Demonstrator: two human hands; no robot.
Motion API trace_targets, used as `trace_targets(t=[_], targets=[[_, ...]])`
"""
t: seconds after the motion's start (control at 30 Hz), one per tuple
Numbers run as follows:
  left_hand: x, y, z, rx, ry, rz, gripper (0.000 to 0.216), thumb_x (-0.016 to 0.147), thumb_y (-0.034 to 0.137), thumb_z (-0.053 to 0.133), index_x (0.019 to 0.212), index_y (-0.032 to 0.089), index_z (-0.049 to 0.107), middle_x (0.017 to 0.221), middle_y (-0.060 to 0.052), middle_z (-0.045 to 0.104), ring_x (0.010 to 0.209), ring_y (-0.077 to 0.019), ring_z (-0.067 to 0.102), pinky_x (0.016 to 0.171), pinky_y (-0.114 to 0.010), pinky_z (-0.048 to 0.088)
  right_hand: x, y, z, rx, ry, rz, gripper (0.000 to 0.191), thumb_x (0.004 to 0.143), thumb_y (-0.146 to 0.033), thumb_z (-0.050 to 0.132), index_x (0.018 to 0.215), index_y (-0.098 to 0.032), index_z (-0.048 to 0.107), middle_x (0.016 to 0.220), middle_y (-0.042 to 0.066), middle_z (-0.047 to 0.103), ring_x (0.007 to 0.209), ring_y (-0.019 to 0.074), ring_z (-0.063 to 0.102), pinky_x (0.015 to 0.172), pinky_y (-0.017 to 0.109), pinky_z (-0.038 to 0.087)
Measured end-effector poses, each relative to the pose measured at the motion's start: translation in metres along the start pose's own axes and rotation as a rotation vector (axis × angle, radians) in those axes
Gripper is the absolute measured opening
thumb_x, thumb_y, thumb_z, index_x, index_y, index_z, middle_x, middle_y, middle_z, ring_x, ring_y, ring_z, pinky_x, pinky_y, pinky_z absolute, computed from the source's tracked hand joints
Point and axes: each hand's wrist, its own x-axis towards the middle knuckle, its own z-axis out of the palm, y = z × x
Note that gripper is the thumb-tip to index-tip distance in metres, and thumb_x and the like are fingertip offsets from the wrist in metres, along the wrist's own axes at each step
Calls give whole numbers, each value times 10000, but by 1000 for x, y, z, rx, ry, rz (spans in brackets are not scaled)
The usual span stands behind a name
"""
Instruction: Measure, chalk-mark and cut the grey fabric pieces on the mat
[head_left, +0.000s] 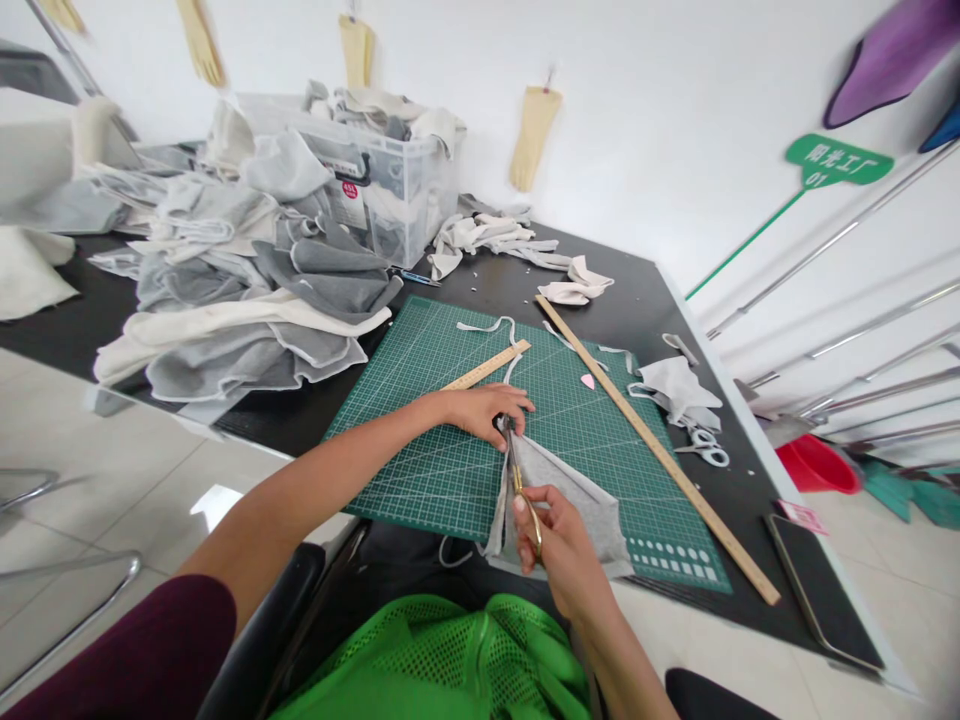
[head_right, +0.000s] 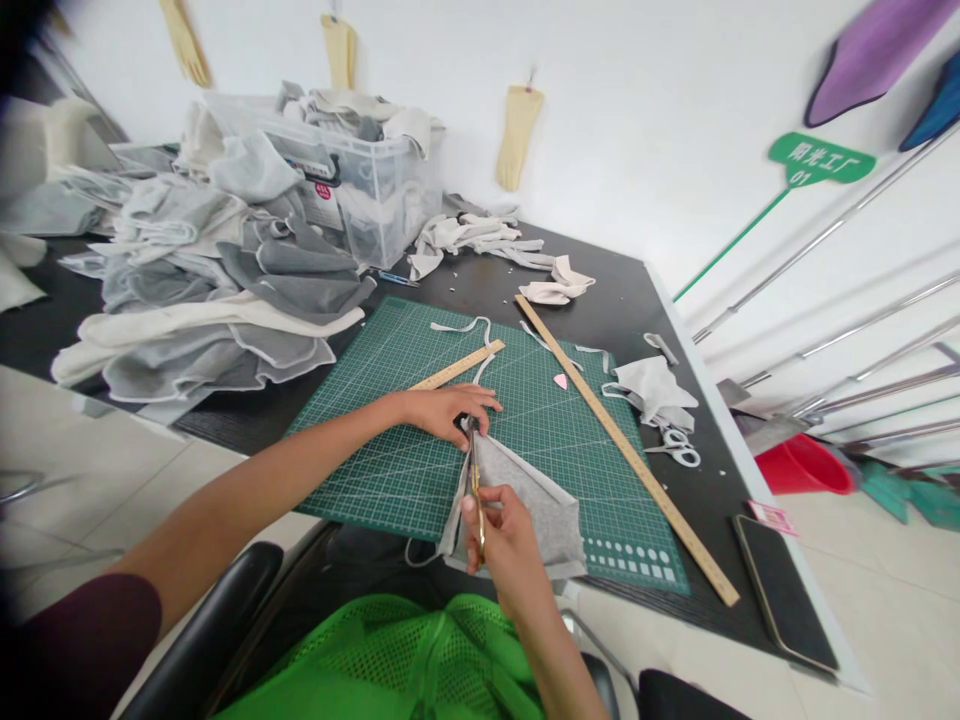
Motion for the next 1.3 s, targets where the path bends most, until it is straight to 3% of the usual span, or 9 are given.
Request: trace_targets(t=[0.77,0.97,1.13,1.3], targets=[[0,-2,1,-74,48,16,331,719,304,845,1031,259,740,1471,-68,536,1479,-345,321,1205,-516,220,0,-3,2,-3,-17,-28,456,824,-605,703,970,-223,503,505,-104,491,393,75,416,408,191,374],[0,0,0,-67,45,4,329,716,310,847,1023,255,743,1470,-68,537,1474,-348,329,1205,-524,218,-11,-10,-1,3,-27,52,488,810,-635,701,972,-233,477,536,-95,520,394,85,439,420,205,376],[0,1,1,-46,53,5,305,748,346,826,1024,251,738,1479,-75,528,1479,-351,319,1206,-536,207,-44,-12,-24,-104,-104,67,454,862,-631,647,999,-236,471,475,-104,497,360,77,390,427,196,305],[-1,-1,2,-47,31,-9,286,774,340,808,1038,255,739,1506,-72,501,1496,-342,288,1210,-537,192,-52,-3,-65,-218,-89,153,554,764,-700,701,995,-240,495,504,-97,502,343,88,403,392,211,300]])
